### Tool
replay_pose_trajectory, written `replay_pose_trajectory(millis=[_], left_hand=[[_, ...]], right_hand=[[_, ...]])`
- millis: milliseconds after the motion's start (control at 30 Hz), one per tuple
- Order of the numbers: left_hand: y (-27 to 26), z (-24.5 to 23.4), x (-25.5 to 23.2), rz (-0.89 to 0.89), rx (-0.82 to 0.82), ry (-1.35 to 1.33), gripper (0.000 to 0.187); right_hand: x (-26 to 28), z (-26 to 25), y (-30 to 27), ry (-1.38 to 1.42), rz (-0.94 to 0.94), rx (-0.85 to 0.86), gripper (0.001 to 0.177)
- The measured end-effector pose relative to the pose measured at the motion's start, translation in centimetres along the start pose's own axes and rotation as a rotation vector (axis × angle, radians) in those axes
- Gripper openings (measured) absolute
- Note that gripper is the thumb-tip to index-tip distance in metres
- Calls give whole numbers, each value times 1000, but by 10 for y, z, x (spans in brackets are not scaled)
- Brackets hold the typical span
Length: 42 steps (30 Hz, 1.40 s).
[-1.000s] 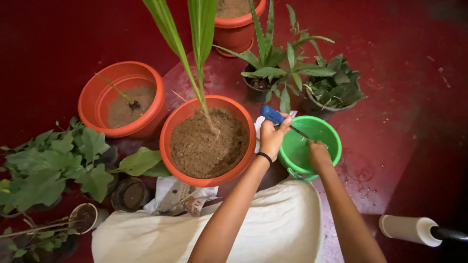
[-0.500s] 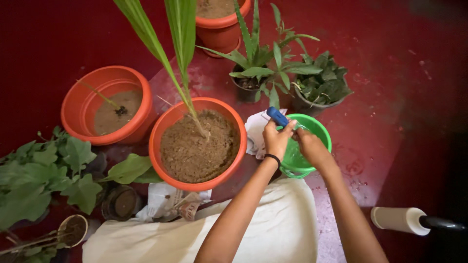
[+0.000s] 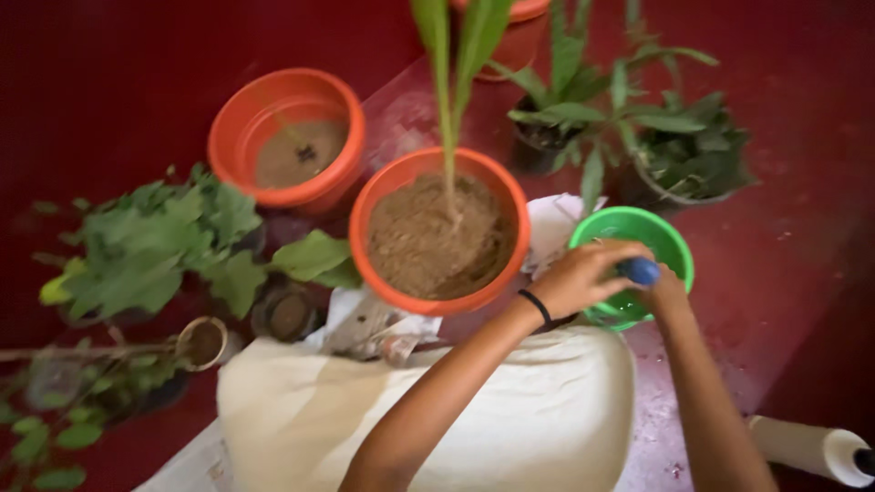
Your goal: The person is potting a plant in an orange pot. They use their hands to press the soil around the plant and a screwdriver to loosen and adjust the soil. A green bucket of water is nearby, and other potted plants are visible in the background.
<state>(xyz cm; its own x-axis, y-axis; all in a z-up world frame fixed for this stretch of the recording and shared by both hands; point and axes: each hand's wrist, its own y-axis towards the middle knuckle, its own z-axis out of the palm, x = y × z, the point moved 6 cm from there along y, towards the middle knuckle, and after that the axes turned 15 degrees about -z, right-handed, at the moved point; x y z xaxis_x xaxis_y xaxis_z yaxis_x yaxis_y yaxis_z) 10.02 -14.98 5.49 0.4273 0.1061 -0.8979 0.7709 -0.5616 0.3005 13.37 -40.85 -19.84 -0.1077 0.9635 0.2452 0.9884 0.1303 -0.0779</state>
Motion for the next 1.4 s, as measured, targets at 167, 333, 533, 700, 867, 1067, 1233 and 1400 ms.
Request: replay_pose_trajectory(millis=[167, 333, 533, 700, 867, 1067, 1233, 1400], left_hand=[[-82, -42, -63, 58, 172, 335, 45], [-187, -148, -95, -216, 96, 654, 27], [-246, -193, 10, -396, 111, 951, 25], [-277, -164, 170, -442, 134, 1196, 9], [-276, -137, 308, -621, 237, 1315, 34], [-267, -121, 350, -490, 81, 1366, 27], [-277, -138, 305, -685, -41, 1182, 9], [-285, -216, 160, -813, -482, 807, 13]], right_hand=[[11, 22, 32, -76, -44, 172, 40], [13, 31, 48, -141, -49, 292, 52], [15, 6, 30, -44, 27, 21, 24], [31, -13, 18, -1, 95, -153, 27], [46, -18, 19, -77, 51, -91, 23], [64, -90, -6, -33, -110, -584, 16], [78, -122, -14, 41, -353, -480, 36], [127, -149, -27, -1, -306, -618, 19]])
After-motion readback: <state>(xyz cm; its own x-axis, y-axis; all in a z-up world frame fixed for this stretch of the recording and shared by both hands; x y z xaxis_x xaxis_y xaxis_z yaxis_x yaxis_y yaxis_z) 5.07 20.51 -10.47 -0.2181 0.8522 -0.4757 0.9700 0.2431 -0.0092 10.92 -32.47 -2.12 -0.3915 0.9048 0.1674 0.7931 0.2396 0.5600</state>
